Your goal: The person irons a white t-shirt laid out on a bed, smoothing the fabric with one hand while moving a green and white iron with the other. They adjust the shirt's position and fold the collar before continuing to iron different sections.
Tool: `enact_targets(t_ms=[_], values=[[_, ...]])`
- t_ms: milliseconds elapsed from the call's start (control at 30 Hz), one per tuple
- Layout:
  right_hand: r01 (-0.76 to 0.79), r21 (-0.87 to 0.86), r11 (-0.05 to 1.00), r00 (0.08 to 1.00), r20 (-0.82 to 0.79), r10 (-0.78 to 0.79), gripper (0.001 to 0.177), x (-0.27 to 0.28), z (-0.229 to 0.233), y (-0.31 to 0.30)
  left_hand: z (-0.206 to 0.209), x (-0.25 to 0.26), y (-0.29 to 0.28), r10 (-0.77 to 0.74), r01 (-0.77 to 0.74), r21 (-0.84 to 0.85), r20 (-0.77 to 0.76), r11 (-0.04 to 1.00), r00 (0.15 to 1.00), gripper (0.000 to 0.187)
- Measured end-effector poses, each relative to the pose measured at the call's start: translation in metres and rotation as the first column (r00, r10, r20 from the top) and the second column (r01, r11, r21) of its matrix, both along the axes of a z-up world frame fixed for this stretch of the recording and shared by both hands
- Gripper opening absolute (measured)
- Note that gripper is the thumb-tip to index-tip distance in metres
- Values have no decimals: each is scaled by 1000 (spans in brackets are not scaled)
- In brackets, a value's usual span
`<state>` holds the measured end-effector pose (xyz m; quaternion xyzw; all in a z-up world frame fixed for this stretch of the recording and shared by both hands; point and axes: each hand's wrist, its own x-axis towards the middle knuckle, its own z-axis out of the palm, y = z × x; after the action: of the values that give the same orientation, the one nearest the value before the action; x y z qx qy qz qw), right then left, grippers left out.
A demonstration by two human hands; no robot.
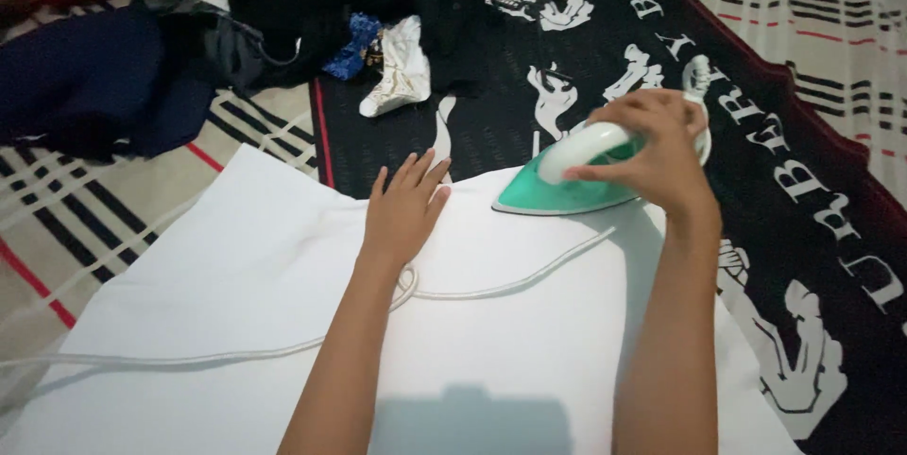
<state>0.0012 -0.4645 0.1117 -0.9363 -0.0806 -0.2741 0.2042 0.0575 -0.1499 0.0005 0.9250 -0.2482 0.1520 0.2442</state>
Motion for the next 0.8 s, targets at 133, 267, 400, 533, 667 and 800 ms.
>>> enact_targets(t_ms=[133,267,400,533,667,800], values=[[24,15,1000,998,59,-25,68,12,-9,14,10,-3,1,-7,13,-95,54,995,998,29],[45,42,998,997,59,-48,68,17,-13,14,26,-7,9,-4,1,-159,-20,987,1000,13],[25,173,985,999,25,-30,66,24,-19,13,43,-7,21,31,-48,-130,-127,990,991,15],[110,71,991,992,62,-114,66,29,-24,18,55,-9,33,46,-80,-116,-266,990,963,14],[127,89,988,991,33,-131,67,29,-24,20,55,-7,46,71,-118,-134,-310,984,948,12],[106,86,991,994,30,-109,68,29,-23,17,58,1,67,107,-146,-89,-347,985,932,19]])
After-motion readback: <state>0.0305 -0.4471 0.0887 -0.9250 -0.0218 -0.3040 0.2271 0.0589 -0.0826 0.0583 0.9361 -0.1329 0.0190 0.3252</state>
